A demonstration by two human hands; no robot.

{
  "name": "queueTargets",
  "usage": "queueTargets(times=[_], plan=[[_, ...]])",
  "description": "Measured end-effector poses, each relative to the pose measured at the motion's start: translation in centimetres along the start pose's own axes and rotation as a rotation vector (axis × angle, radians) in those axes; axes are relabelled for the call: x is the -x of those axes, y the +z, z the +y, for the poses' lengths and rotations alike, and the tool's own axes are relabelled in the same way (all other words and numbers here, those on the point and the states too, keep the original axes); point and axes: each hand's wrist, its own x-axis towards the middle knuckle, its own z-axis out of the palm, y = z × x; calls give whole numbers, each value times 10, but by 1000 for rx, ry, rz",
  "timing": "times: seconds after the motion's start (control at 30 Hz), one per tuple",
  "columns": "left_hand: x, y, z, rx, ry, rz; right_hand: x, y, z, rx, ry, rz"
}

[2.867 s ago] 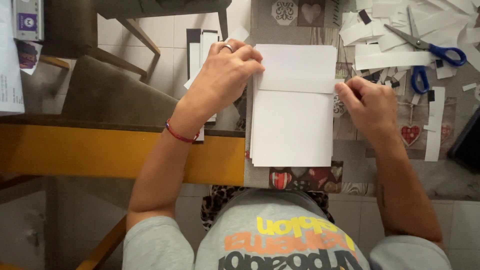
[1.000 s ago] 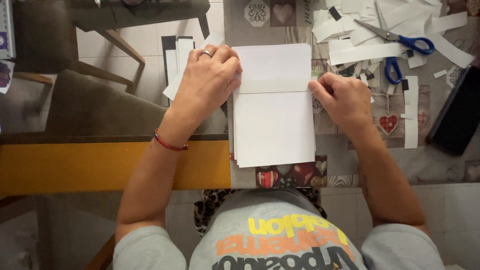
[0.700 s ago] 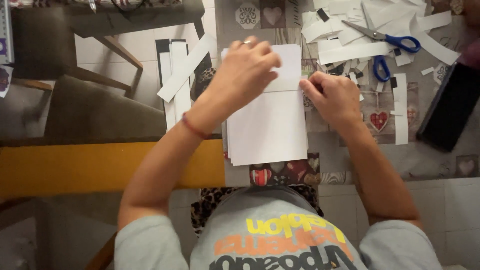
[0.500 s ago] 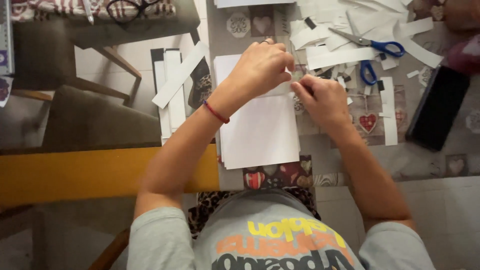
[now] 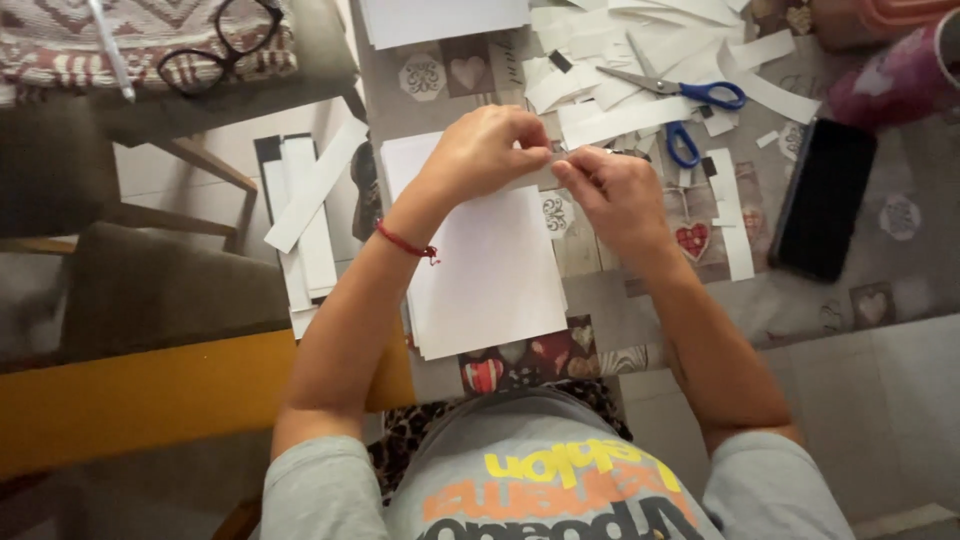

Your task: The person aligns a stack of white paper sheets and secures them with a black strip of tape. They use scissors to trim the excess tape and then fold the remaining ends over the edges of the paper stack to complete the binding.

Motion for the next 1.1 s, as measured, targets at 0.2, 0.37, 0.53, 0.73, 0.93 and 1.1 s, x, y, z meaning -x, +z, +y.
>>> queueTargets(times=[0.2,0.37,0.53,0.73,0.93,1.1], plan=[[0,3,1,153,21,43,2,-47,40,157,-10,41],[1,6,4,124,63,113,-6,-101,107,728,62,-85],[1,7,7,136,59,132,-12,-111,116,732,195,-295],[2,13,16,121,62,117,3,-77,171,1000,-71,-104],[4,12,24,136,62,150,1,-58,196,1154,-247,176],[-3,20,27,98,86,202,6,-57,154,1261,-146,199]])
